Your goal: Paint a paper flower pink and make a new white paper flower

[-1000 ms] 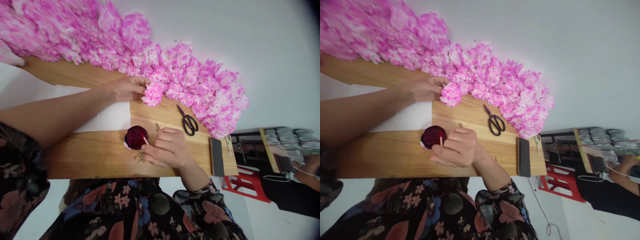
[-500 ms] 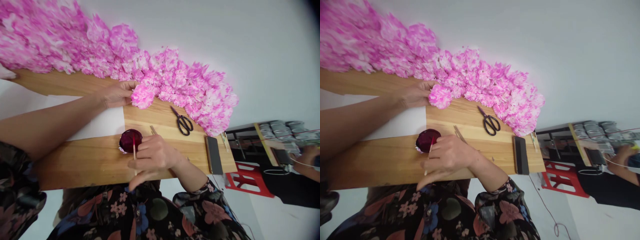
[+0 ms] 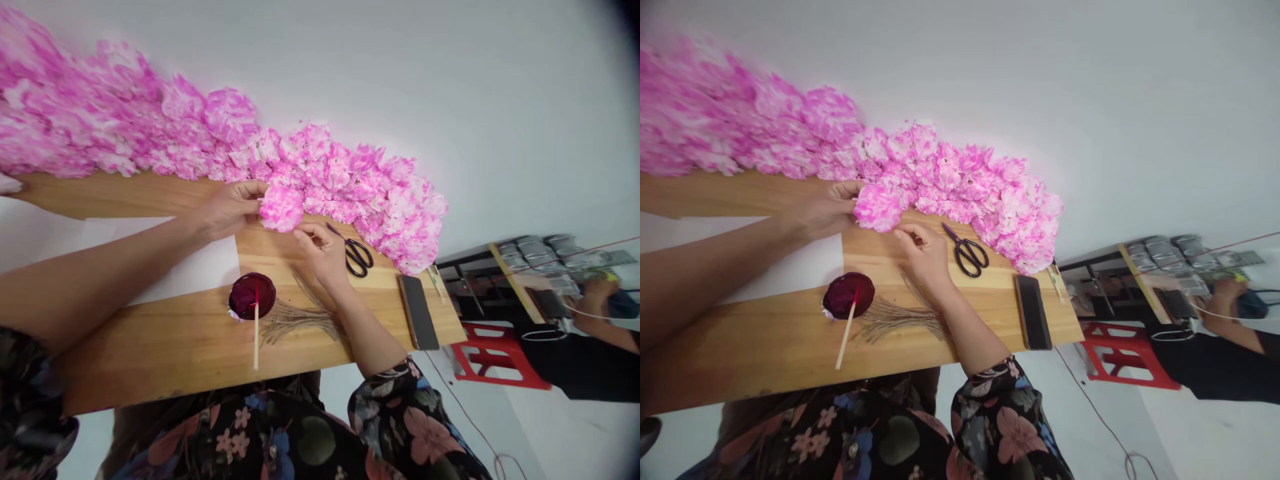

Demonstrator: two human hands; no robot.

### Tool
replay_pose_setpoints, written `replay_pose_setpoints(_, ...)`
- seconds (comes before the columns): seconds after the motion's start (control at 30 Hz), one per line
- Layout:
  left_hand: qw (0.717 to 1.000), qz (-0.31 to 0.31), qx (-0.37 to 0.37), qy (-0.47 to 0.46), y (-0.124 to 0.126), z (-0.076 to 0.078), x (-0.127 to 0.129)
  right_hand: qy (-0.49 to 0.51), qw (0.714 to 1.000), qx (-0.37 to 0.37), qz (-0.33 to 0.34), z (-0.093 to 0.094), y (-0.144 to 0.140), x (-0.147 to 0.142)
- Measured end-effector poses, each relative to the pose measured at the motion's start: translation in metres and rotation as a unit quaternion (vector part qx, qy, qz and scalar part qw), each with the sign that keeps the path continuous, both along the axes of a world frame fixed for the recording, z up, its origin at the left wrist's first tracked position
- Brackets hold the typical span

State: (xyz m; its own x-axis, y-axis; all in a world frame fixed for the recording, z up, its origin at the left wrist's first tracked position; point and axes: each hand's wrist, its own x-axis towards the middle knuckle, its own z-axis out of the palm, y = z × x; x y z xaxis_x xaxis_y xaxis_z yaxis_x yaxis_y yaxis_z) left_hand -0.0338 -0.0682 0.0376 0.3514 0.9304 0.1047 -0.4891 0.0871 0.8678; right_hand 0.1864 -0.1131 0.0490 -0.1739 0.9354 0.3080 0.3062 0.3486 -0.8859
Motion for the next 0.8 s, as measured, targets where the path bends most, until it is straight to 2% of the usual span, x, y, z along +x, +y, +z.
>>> replay_pose_setpoints(0.13, 1.0, -0.008, 0.02, 0.018, -0.006, -0.004, 0.009, 0.024, 0.999, -0.037, 0.015, -0.01, 0.002, -0.004)
replay_pose_setpoints(0.37, 0.996, 0.034, 0.056, 0.06, -0.014, -0.007, 0.016, 0.097, 0.994, -0.043, -0.005, -0.018, 0.004, -0.007)
replay_pose_setpoints(0.5, 0.992, 0.029, 0.074, 0.099, -0.015, -0.006, 0.016, 0.111, 0.993, -0.046, 0.003, -0.02, 0.006, -0.006)
replay_pose_setpoints(0.7, 0.992, 0.038, 0.07, 0.097, -0.016, -0.01, 0.018, 0.102, 0.994, -0.051, -0.006, -0.019, 0.006, -0.004)
replay_pose_setpoints(0.8, 0.991, 0.038, 0.074, 0.108, -0.018, -0.007, 0.018, 0.102, 0.994, -0.046, -0.005, -0.017, 0.004, -0.003)
